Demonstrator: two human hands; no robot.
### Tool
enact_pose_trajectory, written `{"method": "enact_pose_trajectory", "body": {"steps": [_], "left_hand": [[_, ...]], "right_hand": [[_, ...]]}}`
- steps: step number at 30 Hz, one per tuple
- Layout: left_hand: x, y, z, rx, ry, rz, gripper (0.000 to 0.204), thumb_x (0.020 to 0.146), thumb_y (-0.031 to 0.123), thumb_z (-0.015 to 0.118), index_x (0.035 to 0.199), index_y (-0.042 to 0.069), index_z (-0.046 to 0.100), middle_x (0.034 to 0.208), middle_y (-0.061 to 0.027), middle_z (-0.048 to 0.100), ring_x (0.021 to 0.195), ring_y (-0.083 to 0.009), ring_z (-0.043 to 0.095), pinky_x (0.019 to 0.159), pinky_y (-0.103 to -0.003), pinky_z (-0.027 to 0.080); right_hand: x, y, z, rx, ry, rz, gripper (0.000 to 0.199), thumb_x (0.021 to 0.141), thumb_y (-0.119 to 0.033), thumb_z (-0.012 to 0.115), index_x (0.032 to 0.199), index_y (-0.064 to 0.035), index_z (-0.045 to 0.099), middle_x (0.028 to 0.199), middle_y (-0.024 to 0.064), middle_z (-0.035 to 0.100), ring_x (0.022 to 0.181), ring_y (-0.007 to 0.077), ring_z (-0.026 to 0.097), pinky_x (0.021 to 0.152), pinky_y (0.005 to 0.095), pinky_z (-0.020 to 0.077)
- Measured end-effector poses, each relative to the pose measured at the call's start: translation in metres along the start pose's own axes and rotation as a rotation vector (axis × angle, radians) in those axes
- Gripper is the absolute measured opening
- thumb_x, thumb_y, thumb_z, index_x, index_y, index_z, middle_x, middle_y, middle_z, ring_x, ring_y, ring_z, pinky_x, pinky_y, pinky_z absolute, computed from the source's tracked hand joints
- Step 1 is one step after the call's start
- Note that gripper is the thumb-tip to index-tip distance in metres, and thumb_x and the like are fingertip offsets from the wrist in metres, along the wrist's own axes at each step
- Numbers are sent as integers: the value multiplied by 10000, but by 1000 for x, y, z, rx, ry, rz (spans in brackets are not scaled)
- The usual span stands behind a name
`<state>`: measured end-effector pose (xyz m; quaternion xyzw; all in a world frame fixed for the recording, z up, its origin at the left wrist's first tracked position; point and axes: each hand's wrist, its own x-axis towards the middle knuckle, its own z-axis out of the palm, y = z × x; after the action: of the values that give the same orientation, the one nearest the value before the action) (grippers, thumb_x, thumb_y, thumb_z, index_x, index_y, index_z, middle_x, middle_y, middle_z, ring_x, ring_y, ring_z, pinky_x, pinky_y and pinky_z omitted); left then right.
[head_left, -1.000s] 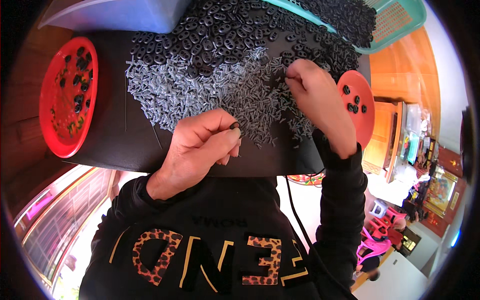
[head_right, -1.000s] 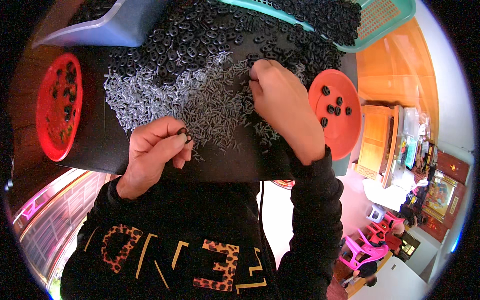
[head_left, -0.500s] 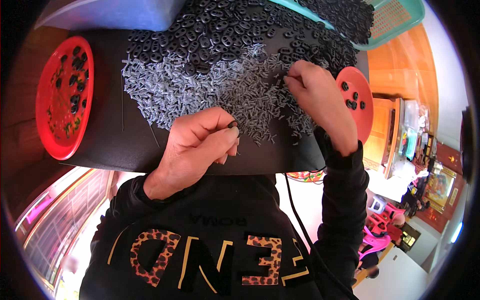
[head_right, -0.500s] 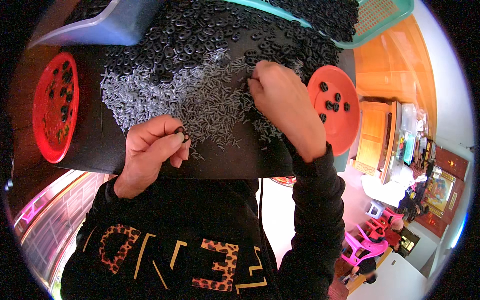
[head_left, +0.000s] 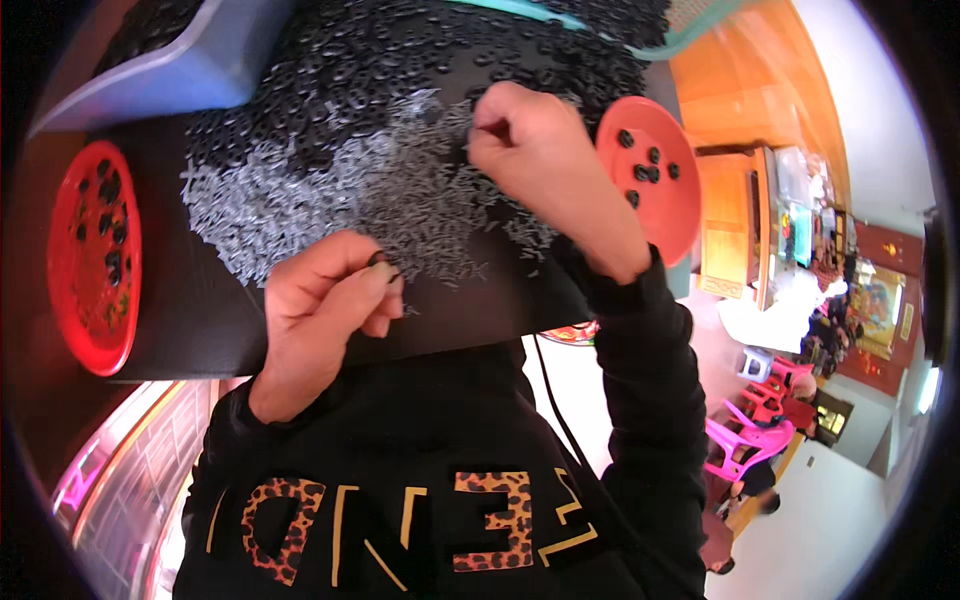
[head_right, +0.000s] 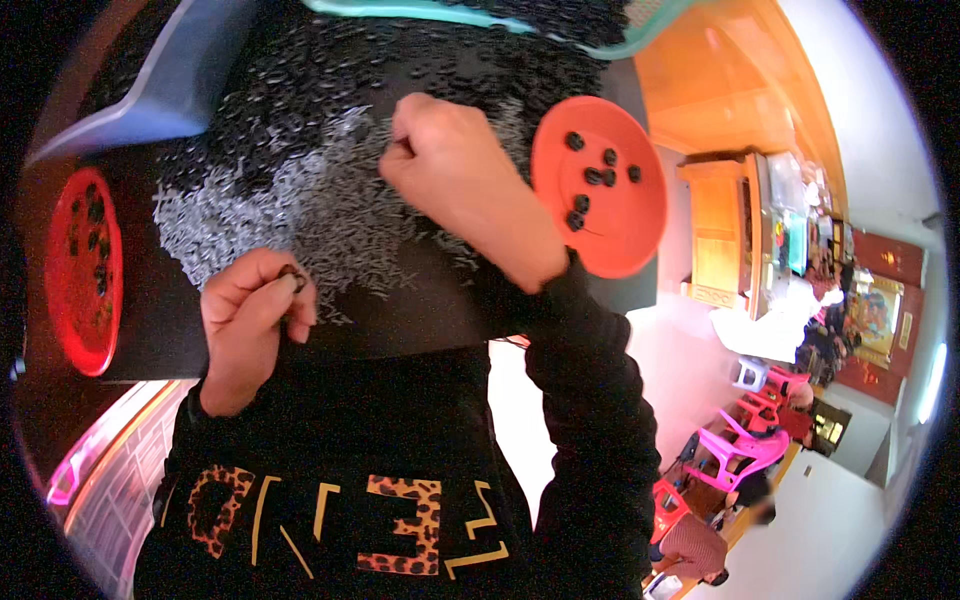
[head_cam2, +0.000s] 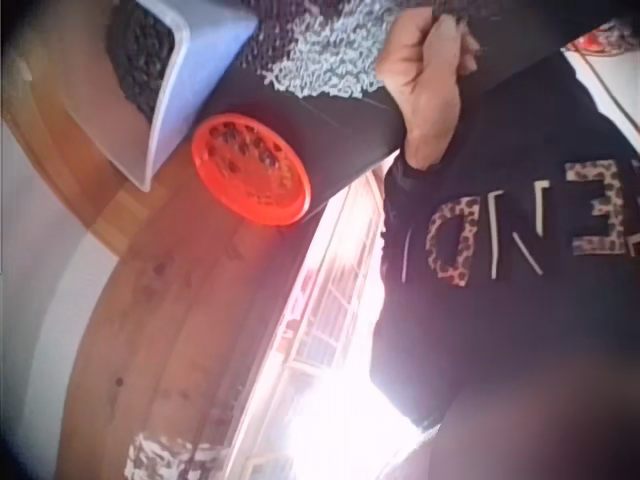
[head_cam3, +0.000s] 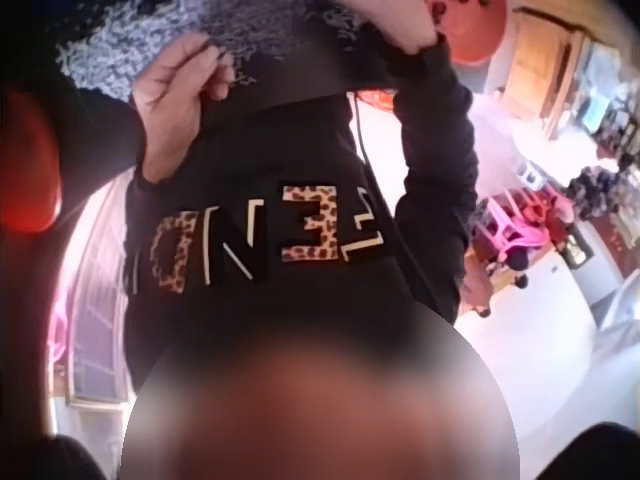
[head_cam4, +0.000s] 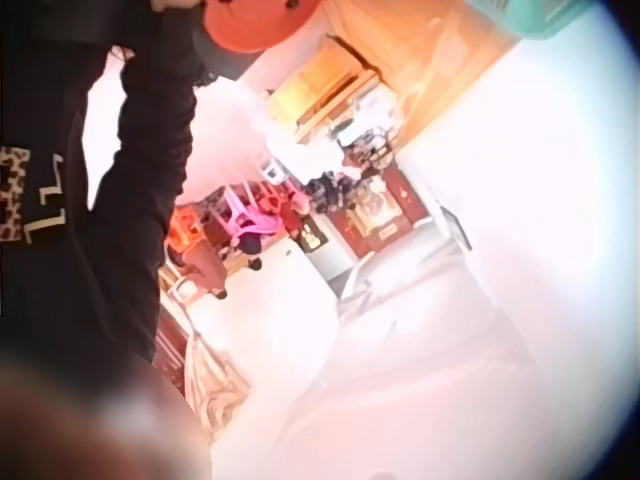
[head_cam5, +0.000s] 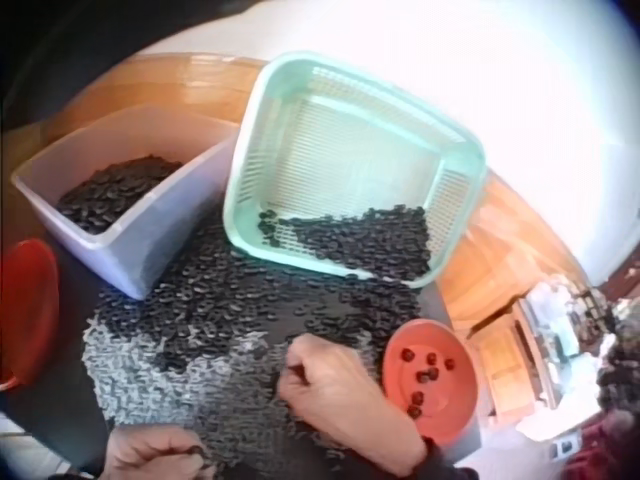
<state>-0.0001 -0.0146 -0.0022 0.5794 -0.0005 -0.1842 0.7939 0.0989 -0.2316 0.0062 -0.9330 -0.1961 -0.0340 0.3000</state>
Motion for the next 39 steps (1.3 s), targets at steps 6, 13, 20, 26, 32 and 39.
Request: {"method": "enact_pose_trajectory", "body": {"steps": [6,13,20,26,32,39], "left_hand": [[0,-7,-1,-8,-15,42,124,890,54,467,868,-19,565,707,-92,580,528,-116,493,469,-230,400],[-2,1,6,12,41,15,118,889,53,474,872,-22,563,719,-97,585,539,-117,495,481,-227,400],[-4,9,6,-135,-97,-25,104,920,43,503,882,-6,586,768,-27,596,637,-45,507,586,-188,414],[-6,7,2,-61,-83,-20,128,918,62,470,903,-15,572,773,-78,597,619,-105,524,563,-233,437],[-7,2,-1,-108,-33,-43,107,920,41,506,872,-5,589,758,-19,585,620,-36,488,568,-192,411],[-8,2,-6,-73,-26,-52,104,917,37,507,858,-5,581,751,-15,577,619,-33,485,565,-189,408]], "right_hand": [[-6,-16,-4,359,-83,32,40,797,14,574,835,2,579,627,3,491,581,67,443,523,244,388],[-21,-49,-14,651,-98,83,101,875,-89,613,855,10,606,655,-3,567,532,30,457,470,193,355],[-30,-63,-21,852,-238,308,141,889,-122,611,827,4,596,661,-7,563,555,19,444,487,183,340],[-26,-53,-15,632,-182,236,138,909,-115,578,846,8,577,675,-15,544,544,27,409,489,186,326],[-14,-7,-9,146,-82,153,106,838,-76,593,820,25,570,744,210,580,657,360,558,595,381,446],[-12,-3,-4,-144,-80,13,94,816,-57,546,811,35,565,792,228,598,773,414,576,682,468,454]]}}
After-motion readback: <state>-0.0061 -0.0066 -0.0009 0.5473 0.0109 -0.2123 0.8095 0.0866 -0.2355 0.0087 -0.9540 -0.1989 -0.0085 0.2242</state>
